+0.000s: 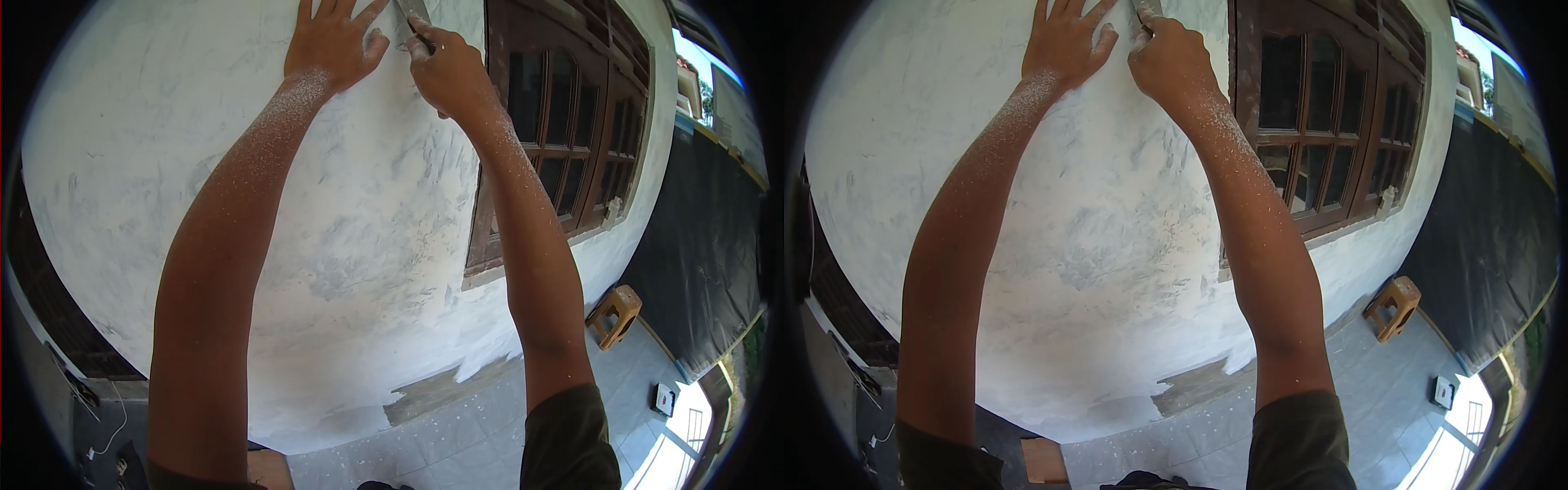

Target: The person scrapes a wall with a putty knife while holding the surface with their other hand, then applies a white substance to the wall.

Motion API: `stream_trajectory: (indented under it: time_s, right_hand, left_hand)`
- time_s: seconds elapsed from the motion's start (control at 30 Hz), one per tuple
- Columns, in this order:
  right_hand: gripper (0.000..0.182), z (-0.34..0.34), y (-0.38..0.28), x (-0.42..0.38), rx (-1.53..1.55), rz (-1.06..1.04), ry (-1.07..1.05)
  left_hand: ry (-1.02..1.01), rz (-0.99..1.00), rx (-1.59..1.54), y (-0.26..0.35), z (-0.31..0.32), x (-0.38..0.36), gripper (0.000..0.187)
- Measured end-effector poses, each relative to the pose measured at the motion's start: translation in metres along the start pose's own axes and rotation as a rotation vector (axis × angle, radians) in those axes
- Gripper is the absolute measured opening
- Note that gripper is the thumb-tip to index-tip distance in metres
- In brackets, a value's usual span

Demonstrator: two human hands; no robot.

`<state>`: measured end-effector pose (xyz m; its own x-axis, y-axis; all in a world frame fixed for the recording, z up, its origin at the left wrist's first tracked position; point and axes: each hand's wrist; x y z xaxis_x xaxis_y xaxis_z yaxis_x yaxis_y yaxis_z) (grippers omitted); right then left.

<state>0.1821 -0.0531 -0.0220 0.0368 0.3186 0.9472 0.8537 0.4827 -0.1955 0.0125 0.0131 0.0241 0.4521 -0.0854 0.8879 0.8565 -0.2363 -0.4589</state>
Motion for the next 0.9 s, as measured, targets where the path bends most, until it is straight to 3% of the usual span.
stream_trajectory:
  time_s: [0.3, 0.47, 0.67, 0.9]
  right_hand:
    - [0.045, -0.001, -0.006, 0.012, 0.11, 0.094, -0.035]
    - [0.047, 0.006, 0.008, -0.018, 0.022, 0.007, -0.004]
    - [0.046, -0.003, -0.006, 0.015, 0.04, 0.038, 0.026]
    - [0.046, -0.001, 0.003, -0.003, 0.011, 0.007, -0.025]
  left_hand:
    - [-0.005, 0.006, -0.025, -0.001, 0.001, 0.002, 0.063]
    - [-0.005, -0.004, -0.038, -0.001, 0.002, 0.0, 0.062]
    - [-0.002, -0.004, -0.029, -0.001, 0.0, 0.001, 0.062]
    - [0.035, 0.002, -0.041, -0.003, 0.003, 0.001, 0.06]
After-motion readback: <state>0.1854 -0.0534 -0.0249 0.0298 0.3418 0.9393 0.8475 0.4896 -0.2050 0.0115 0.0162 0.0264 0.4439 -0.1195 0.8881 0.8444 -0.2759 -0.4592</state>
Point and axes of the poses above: each hand's wrist, its own x-axis towards the middle knuckle, its own z-axis out of the palm, y = z × x, and after that the axes turned 5 degrees about -x, right-handed
